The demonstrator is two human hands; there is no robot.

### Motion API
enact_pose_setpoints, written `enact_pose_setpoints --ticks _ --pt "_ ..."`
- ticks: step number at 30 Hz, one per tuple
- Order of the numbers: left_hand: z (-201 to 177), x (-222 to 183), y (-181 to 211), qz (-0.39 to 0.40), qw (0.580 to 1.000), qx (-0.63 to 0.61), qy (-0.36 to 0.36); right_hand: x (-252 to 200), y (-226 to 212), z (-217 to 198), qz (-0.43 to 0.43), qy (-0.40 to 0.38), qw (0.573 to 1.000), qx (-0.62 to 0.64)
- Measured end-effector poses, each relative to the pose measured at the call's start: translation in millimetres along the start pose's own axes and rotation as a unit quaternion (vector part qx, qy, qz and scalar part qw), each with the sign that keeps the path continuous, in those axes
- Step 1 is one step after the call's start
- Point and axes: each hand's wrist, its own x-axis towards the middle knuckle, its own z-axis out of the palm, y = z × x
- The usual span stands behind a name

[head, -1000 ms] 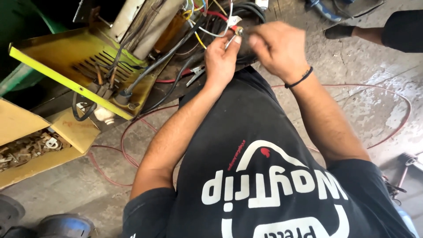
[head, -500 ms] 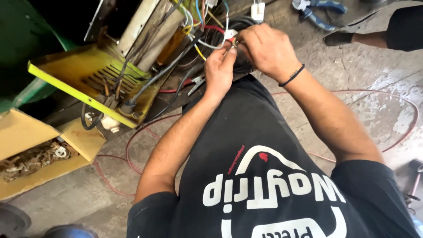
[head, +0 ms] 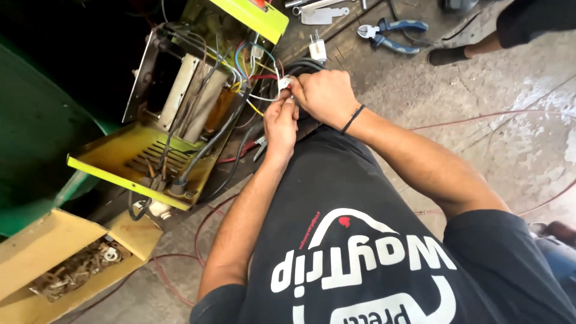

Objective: Repairing the internal wiring and components of an electronic device using pliers and manual manipulation

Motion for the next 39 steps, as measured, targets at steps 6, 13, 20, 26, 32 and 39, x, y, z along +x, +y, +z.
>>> enact_pose_setpoints --ticks 6,13,20,26,32,39 --pt "-5 11 -39 0.011 1.0 0.027 0.001 -3 8 -24 -0.264 0.195 0.93 -0.167" --pt "-10 13 -48 -0.01 0.999 -0.023 -0.023 1 11 -10 -0.248 0.18 0.943 -0.127" --pt "-14 10 -51 -0.039 0.999 -0.023 -0.025 5 -5 49 0.304 -0.134 0.862 0.383" --pt "-16 7 -40 -0.04 0.999 -0.015 -0.024 -11 -9 -4 0.008 0.051 0.998 0.037" --pt "-25 18 -54 -0.045 0.997 -0.016 -0.055 -13 -14 27 -0.074 0.152 0.984 -0.053" --pt "-38 38 -76 -0.034 0.996 -0.017 -0.081 7 -20 47 0.312 -0.112 0.878 0.345"
